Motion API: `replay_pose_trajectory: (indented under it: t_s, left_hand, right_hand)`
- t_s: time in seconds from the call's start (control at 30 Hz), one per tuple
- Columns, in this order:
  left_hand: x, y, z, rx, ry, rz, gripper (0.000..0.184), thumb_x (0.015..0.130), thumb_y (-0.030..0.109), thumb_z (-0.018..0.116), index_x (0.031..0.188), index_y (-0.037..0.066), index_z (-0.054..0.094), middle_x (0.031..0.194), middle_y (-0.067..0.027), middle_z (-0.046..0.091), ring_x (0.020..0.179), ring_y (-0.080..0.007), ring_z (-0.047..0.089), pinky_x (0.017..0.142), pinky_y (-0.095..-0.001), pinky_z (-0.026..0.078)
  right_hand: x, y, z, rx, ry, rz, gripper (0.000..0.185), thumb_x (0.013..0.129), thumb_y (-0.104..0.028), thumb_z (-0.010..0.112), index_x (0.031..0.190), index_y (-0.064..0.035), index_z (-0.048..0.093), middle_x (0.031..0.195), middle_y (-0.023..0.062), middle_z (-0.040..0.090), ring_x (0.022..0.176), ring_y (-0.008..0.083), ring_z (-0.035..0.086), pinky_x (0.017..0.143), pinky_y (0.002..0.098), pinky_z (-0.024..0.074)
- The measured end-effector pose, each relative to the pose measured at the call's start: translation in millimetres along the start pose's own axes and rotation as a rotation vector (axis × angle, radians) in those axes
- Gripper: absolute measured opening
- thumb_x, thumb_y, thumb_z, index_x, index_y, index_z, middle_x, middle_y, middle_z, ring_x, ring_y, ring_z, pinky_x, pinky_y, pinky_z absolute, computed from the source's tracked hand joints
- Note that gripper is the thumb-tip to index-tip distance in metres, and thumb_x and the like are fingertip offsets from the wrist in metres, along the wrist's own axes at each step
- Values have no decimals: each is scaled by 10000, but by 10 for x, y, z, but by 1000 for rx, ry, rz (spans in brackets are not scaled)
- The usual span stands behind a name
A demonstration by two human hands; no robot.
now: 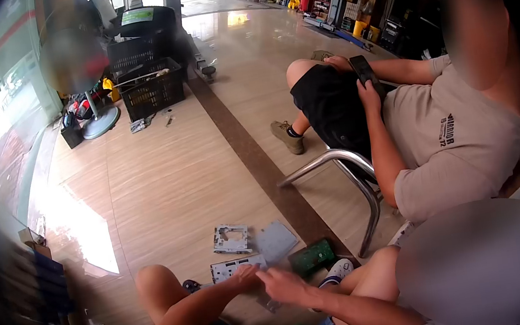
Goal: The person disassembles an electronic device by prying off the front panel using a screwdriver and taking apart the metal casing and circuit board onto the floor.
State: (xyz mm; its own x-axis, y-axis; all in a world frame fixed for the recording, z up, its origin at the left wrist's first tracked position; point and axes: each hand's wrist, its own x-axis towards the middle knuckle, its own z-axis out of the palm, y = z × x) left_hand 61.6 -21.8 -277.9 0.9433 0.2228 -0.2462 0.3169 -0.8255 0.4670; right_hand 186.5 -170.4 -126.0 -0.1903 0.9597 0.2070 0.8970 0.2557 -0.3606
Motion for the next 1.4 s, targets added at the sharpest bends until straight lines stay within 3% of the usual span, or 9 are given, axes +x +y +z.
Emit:
replay_pose_trajectory:
  t_s: [0.13,0.27,0.37,0.6,0.7,0.87,1.07,1.17,1.4]
  left_hand:
    - [17,140,-68,-140,14,-13,290,838,309,635,1040,101,644,1031,-190,648,935,-359,664,733,-462,532]
    - [70,198,-43,-75,22,22,299,835,299,649,1020,64,636,972,-177,676,946,-349,664,756,-458,525]
    - [28,262,-81,-63,78,39,284,835,295,649,1011,72,644,958,-156,688,946,-340,666,775,-452,524]
    - [78,139,6,-133,1,92,241,833,272,640,1001,103,678,1001,-137,693,966,-332,664,816,-439,526]
    - [-49,526,-433,-106,-96,-53,233,829,255,641,1009,113,686,1020,-133,695,983,-326,661,827,-432,526]
    - [18,361,-125,143,81,182,231,825,252,644,1005,116,695,1003,-130,702,976,-326,664,824,-429,528]
    - [107,184,3,-148,30,46,225,812,267,656,953,100,709,946,-143,715,958,-331,676,819,-437,528]
    - [81,224,-43,-179,7,-33,205,802,278,667,907,109,716,921,-144,720,941,-330,684,805,-441,531]
    - [86,265,-146,-245,-64,-44,184,791,270,679,870,107,713,885,-144,718,908,-336,694,775,-440,540]
  right_hand:
    - [-98,124,279,-172,-60,-66,199,828,-75,583,1008,-21,646,867,95,589,815,247,625,675,363,561]
    - [-85,-2,77,-99,-69,106,162,809,-79,595,947,-24,659,867,76,581,850,215,594,697,310,559]
    - [-136,168,347,-150,-20,-62,264,830,-80,584,1078,6,608,891,132,597,798,266,643,678,334,568]
    - [-41,-35,46,-127,-104,91,401,868,-100,575,1257,-7,539,840,166,628,683,322,678,597,406,572]
    - [-59,23,117,-123,-85,96,442,865,-117,588,1289,-10,525,836,167,635,677,332,677,592,412,573]
    - [-6,-58,3,-71,10,12,503,856,-134,607,1332,-11,501,875,173,641,687,334,674,610,400,576]
    - [-13,-53,19,-44,-89,125,297,831,-131,613,1106,-23,603,889,130,634,729,313,677,621,395,573]
    - [-40,12,12,-33,-70,-2,228,840,-138,617,1046,-44,598,845,123,632,707,313,677,605,397,572]
    - [-4,-89,-124,-61,-129,124,250,853,-143,602,1098,-95,580,872,125,637,711,321,686,589,416,574]
